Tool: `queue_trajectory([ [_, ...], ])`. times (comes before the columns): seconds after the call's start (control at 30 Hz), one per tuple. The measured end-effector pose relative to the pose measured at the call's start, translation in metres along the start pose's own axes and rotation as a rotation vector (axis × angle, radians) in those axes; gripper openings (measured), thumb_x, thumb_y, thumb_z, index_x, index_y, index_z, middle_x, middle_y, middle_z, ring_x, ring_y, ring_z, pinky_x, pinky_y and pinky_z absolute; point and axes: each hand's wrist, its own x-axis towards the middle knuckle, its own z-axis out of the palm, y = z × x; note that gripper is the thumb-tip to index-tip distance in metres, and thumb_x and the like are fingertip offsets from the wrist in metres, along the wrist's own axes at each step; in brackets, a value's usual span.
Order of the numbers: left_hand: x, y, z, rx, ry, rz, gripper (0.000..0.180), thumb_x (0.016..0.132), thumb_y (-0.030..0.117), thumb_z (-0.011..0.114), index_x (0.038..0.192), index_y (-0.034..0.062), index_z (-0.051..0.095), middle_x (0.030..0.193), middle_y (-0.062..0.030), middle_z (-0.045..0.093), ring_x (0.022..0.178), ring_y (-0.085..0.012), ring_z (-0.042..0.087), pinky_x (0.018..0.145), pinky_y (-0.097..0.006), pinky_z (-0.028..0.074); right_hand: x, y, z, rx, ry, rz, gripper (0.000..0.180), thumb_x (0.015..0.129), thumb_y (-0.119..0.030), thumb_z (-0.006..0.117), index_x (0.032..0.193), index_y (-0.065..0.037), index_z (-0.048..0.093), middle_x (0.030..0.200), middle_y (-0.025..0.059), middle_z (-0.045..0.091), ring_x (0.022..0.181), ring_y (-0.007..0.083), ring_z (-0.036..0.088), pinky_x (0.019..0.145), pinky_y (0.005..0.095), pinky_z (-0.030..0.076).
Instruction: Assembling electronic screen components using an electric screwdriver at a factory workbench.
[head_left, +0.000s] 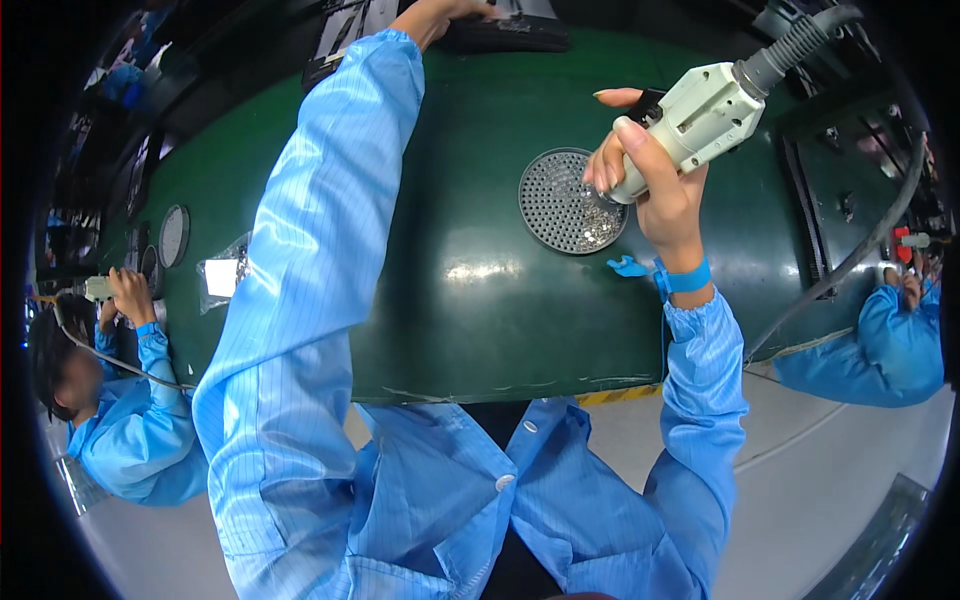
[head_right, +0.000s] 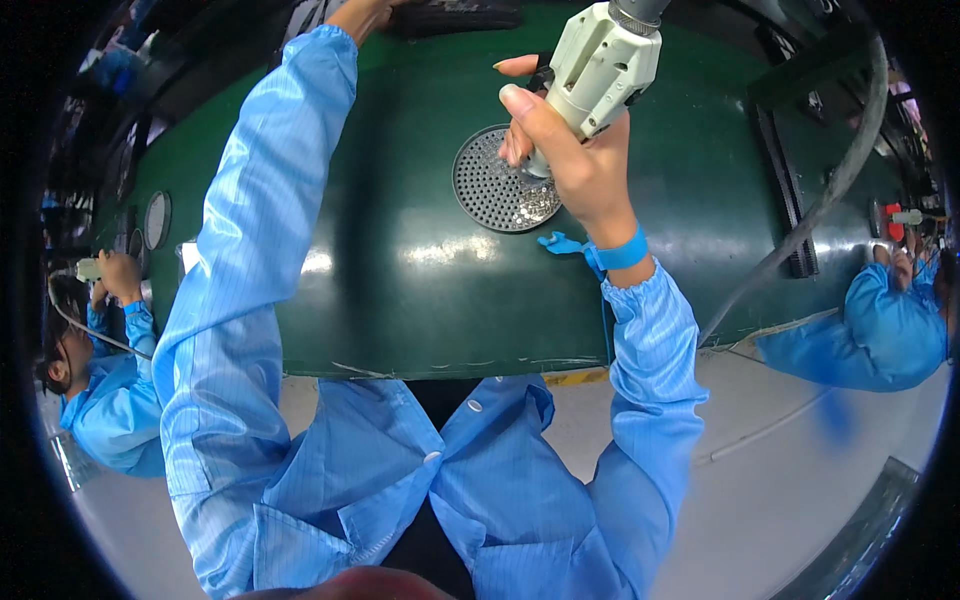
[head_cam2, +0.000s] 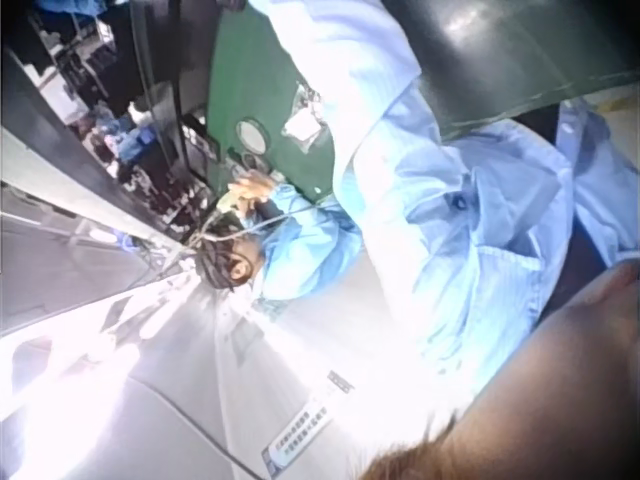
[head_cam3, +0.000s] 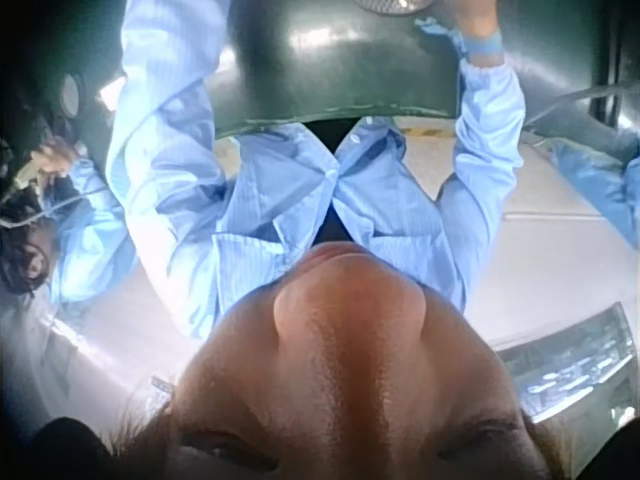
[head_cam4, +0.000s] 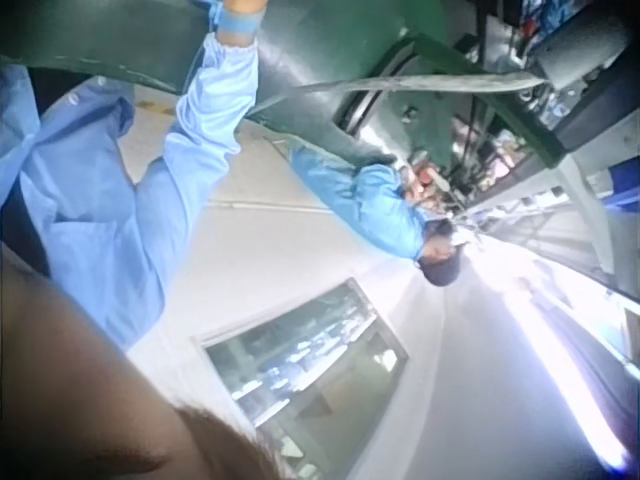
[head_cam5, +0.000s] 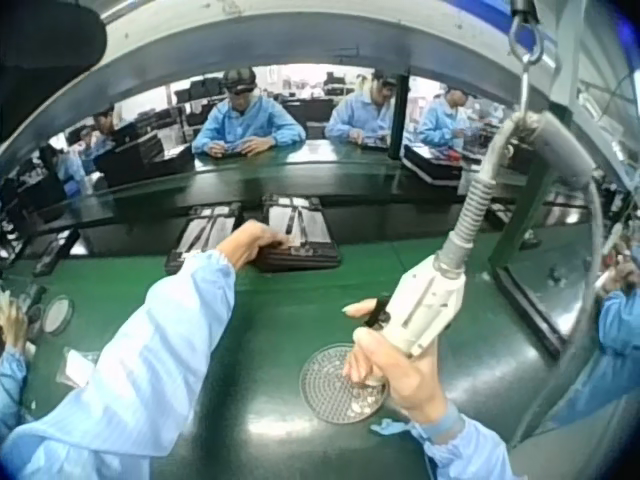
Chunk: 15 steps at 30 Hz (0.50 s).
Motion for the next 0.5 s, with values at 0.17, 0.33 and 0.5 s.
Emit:
queue_trajectory([
  [0.17,-0.037,0.048,0.027,-0.138,0.498,-0.046,0.02,0.08,0.007,0.074,0.086,-0.0101,0.066,0.077,-0.0141,0.068,0.068,-0.0234,0.066,0.059,-0.037,0.054,0.005,-0.001,-0.001,0.078,0.06,-0.043,0.025,0.086,-0.003,0.064,0.108,0.011,0.062,0.062,0.0068,0.059,0.053,0.0151,0.059,0.054,0.029,0.051],
  [0.33,-0.183,0.068,0.055,-0.585,0.305,0.188,0.017,0.089,0.008,0.063,0.09,-0.0079,0.068,0.073,-0.0081,0.065,0.061,-0.0159,0.06,0.055,-0.03,0.048,0.001,0.0,-0.007,0.048,0.12,-0.124,0.029,0.082,-0.007,0.071,0.105,0.008,0.062,0.058,0.0026,0.054,0.045,0.0107,0.051,0.045,0.0246,0.04],
  [0.5,-0.348,0.028,0.062,-0.342,0.329,-0.001,0.044,0.084,0.026,0.079,0.105,-0.0057,0.058,0.095,-0.0112,0.068,0.082,-0.0147,0.068,0.07,-0.029,0.057,0.001,-0.006,0.001,-0.109,0.186,-0.093,0.022,0.086,-0.009,0.071,0.1,0.007,0.065,0.054,0.0,0.051,0.043,0.0078,0.044,0.044,0.0238,0.035],
])
